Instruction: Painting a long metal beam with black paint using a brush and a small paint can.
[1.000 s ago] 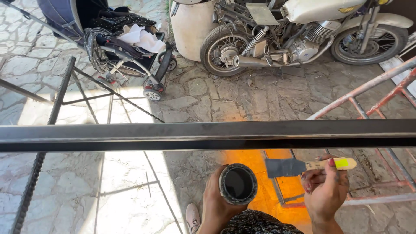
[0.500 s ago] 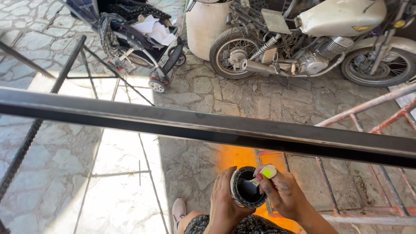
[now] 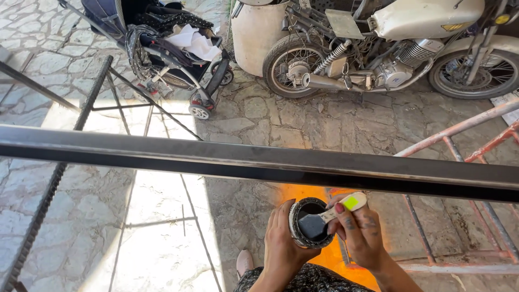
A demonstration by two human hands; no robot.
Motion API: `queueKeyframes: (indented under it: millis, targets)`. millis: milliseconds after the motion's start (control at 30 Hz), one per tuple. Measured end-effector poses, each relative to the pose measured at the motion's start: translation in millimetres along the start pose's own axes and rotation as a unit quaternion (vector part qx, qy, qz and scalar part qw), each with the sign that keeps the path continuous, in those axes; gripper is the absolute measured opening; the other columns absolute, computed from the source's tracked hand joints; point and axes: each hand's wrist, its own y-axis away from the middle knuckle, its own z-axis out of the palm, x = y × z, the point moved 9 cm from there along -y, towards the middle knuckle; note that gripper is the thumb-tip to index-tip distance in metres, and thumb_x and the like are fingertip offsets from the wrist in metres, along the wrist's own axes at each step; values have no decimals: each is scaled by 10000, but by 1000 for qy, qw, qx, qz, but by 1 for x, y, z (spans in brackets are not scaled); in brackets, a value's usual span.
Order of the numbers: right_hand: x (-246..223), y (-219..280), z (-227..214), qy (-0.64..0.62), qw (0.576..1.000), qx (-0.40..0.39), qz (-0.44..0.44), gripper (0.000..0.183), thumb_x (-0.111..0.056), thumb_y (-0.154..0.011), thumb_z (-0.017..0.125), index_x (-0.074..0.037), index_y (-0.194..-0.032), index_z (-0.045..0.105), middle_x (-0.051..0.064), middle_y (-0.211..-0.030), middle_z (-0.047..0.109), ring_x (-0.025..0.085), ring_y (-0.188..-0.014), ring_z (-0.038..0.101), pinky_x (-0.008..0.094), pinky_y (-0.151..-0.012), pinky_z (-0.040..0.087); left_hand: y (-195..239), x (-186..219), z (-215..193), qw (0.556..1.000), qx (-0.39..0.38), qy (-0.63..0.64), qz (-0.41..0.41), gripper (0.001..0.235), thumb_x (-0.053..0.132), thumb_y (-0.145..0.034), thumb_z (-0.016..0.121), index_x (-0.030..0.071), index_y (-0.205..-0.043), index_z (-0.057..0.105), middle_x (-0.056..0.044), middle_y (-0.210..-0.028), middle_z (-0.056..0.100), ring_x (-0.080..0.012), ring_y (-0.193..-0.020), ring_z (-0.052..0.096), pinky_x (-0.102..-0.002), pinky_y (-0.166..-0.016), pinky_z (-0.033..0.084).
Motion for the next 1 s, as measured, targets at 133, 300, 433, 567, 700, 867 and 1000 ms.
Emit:
queueKeyframes:
  millis: [133,300,433,567,700,867,1000]
  targets:
    - [7,-4,-15,-48,995,88,17,244,-261,-1069,498,-67,-1065,646,52,-573,645,101,-459,573,218,-362,371,-9,-2,-19,1000,-10,-7,-6,912,281,-600,927,145,-1378,471,-81,-1270,615,-330,-1148,574,-480,-922,476]
    - [34,-3,-34,-112,963,215,116,245,-275,-1091,497,-66,-1081,625,95,-517,562,109,-354,352,261,-357,250,-11,-20,-28,1000,-4,1,-7,964,289,-595,950,135,-1415,466,-87,-1325,607,-328,-1221,565,-511,-988,476]
    - [49,7,-37,-148,927,304,165,256,-248,-1110,488,-43,-1064,633,87,-537,477,134,-385,338,269,-383,245,-9,-46,-27,996,-47,2,-70,1038,339,-583,949,208,-1467,422,-42,-1384,586,-309,-1303,530,-544,-1014,461]
    - [92,20,-53,-155,892,390,170,466,-218,-1155,487,-50,-720,481,103,-635,517,160,-439,341,330,-431,252,-1,-63,-38,990,-76,8,-117,990,401,-591,946,284,-1442,454,-8,-1336,620,-306,-1263,564,-551,-955,488]
    - [138,16,-61,-135,879,425,172,351,-213,-1165,460,-72,-844,474,95,-629,528,145,-477,374,301,-453,247,6,-88,-43,982,-92,7,-163,1072,391,-544,967,307,-1469,432,32,-1404,606,-261,-1328,542,-526,-1028,461]
    - [138,-11,-38,-52,908,386,152,571,-332,-1155,513,3,-707,626,131,-669,661,170,-452,475,309,-437,340,7,-99,-45,982,-97,5,-161,1154,361,-500,998,285,-1491,413,21,-1401,596,-252,-1323,538,-513,-1060,440]
    - [140,-28,-35,25,940,318,121,590,-256,-1162,433,74,-722,646,143,-582,568,186,-430,442,347,-403,352,6,-97,-54,985,-80,5,-153,1108,391,-508,995,296,-1465,444,30,-1375,627,-248,-1297,572,-510,-1023,476]
